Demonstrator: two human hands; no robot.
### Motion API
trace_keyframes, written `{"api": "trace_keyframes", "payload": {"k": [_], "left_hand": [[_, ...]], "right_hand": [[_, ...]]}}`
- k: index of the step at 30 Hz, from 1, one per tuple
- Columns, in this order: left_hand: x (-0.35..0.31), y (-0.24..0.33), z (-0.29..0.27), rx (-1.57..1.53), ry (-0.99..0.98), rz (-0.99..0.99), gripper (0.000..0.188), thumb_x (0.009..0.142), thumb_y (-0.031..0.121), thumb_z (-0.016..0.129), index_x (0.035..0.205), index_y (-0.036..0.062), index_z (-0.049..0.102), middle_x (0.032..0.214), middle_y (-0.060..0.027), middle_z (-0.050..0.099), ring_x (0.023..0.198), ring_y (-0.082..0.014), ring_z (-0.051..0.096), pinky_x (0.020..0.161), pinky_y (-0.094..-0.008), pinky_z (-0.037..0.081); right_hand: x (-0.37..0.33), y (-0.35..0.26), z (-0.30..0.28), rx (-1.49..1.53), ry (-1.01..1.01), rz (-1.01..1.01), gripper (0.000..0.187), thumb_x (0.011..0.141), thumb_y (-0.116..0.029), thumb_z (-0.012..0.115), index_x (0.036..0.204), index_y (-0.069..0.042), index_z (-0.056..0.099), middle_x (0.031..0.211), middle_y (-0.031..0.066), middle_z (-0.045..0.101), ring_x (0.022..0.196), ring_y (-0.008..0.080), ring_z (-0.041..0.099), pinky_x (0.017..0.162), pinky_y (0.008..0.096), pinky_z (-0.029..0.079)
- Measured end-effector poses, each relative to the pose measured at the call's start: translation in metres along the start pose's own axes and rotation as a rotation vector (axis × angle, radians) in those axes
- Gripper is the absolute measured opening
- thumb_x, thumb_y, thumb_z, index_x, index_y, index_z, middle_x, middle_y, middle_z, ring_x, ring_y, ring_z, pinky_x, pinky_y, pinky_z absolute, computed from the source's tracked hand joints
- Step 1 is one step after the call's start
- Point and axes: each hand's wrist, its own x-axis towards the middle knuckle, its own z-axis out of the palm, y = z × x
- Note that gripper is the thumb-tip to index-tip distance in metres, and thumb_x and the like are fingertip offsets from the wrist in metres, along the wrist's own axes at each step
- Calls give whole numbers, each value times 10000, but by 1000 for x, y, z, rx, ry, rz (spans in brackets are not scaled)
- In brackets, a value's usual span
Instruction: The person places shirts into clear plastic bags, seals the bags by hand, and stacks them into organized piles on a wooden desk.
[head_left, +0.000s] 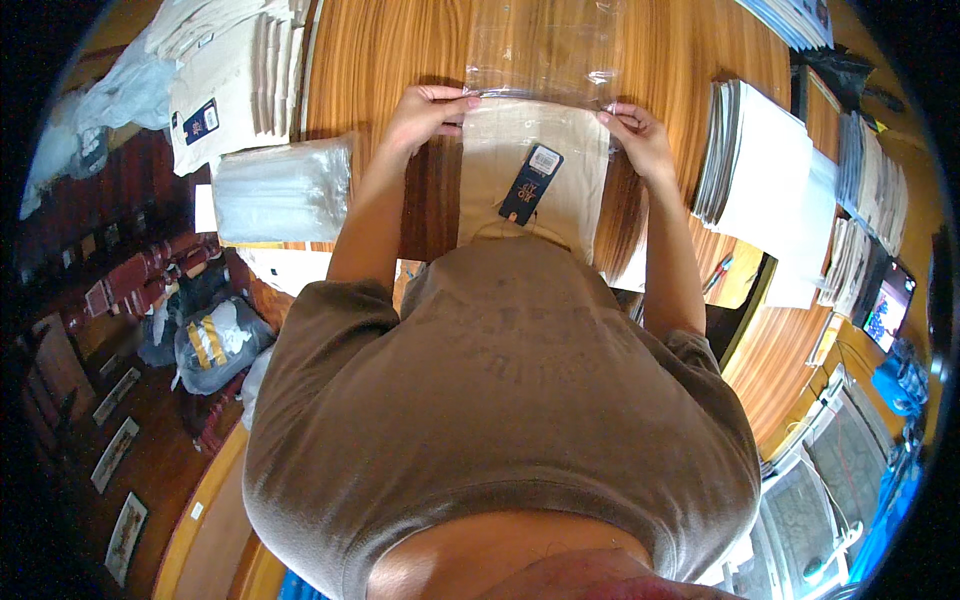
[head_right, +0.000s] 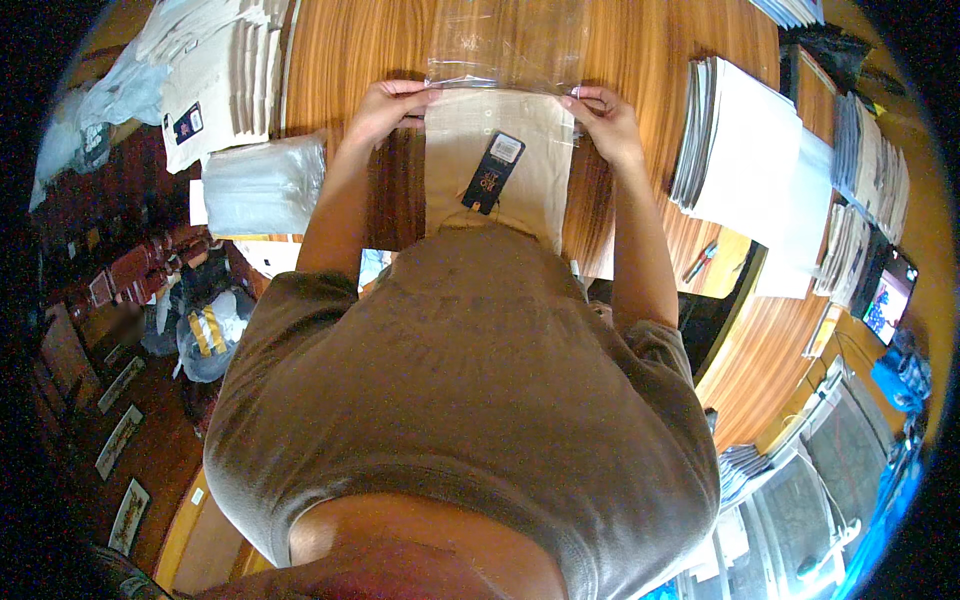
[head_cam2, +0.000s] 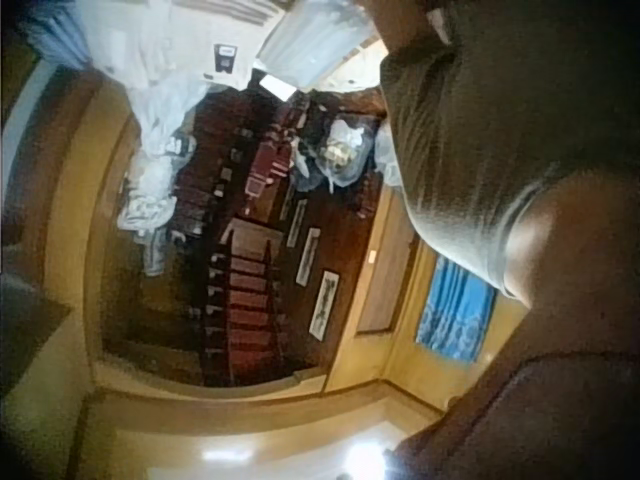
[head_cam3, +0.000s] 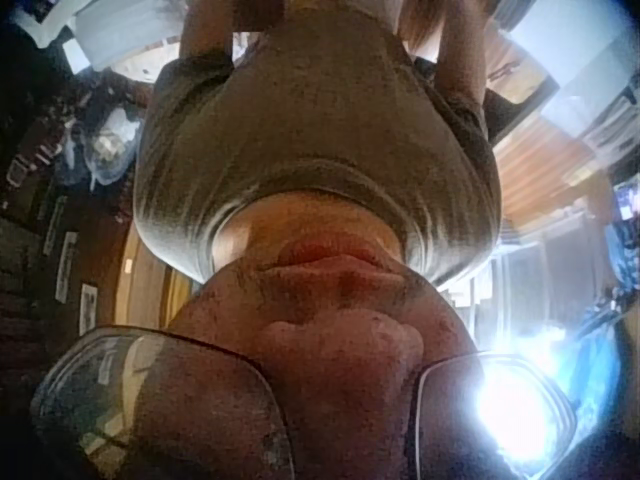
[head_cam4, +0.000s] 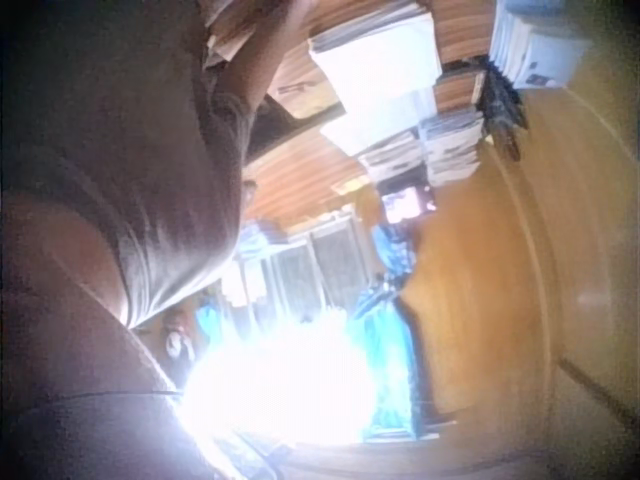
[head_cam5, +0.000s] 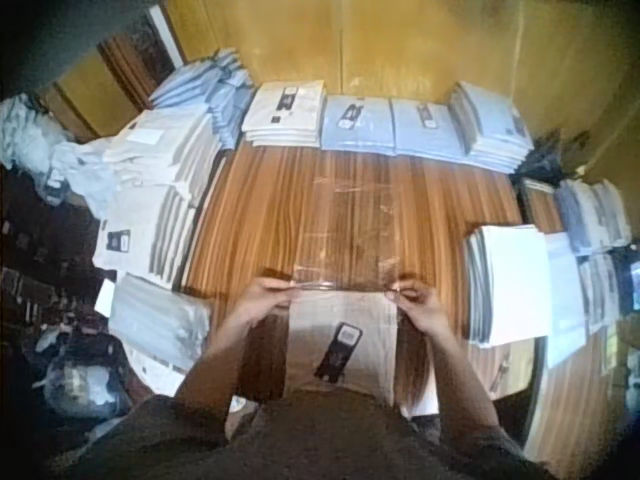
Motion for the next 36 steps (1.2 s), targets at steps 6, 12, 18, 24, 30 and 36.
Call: {"api": "trace_keyframes", "payload": {"k": [6, 12, 18, 24, 30, 36], "left_hand": [[-24, -14, -3, 90, -139, 106, 317, 908, 264, 843, 1093, 11, 800, 909, -11, 763, 767, -58, 645, 680, -242, 539], [-49, -31, 2, 195, -127, 80, 282, 926, 263, 819, 1063, 17, 811, 870, 12, 756, 758, -60, 632, 680, -251, 521], [-84, -39, -1, 519, -210, 86, 268, 911, 266, 814, 1073, 53, 811, 883, -41, 768, 818, -150, 690, 757, -313, 553], [-129, -13, 30, 971, 209, 970, 301, 866, 297, 825, 1094, 104, 789, 1058, -61, 737, 1017, -268, 683, 857, -401, 567], [-104, -49, 17, 826, -80, 979, 130, 919, 184, 759, 996, 79, 762, 1017, -70, 711, 973, -291, 685, 857, -395, 563], [-136, -74, 13, 679, -179, 576, 155, 967, 169, 721, 1044, 38, 750, 1019, -120, 737, 953, -300, 714, 849, -385, 567]], "right_hand": [[-44, 9, 1, -107, -48, 25, 306, 976, -160, 771, 1171, 49, 663, 1051, 92, 768, 917, 91, 666, 811, 238, 528], [-82, 8, 6, -232, -1, 48, 368, 963, -234, 790, 1164, 52, 676, 996, 123, 776, 926, 150, 700, 802, 285, 562], [-123, 28, -3, -498, -21, 60, 388, 947, -298, 790, 1167, 9, 704, 995, 184, 785, 935, 250, 777, 833, 369, 590], [-166, -6, 14, -719, 168, -634, 347, 890, -230, 824, 1177, -62, 721, 1200, 140, 711, 1053, 299, 724, 867, 394, 601], [-159, 39, 15, -830, 146, -662, 225, 874, -107, 809, 1083, -79, 729, 1215, 131, 639, 1024, 328, 699, 839, 401, 595], [-205, 56, 17, -655, 106, -503, 139, 919, -67, 770, 1037, -14, 719, 1173, 133, 661, 998, 303, 700, 889, 366, 568]]}}
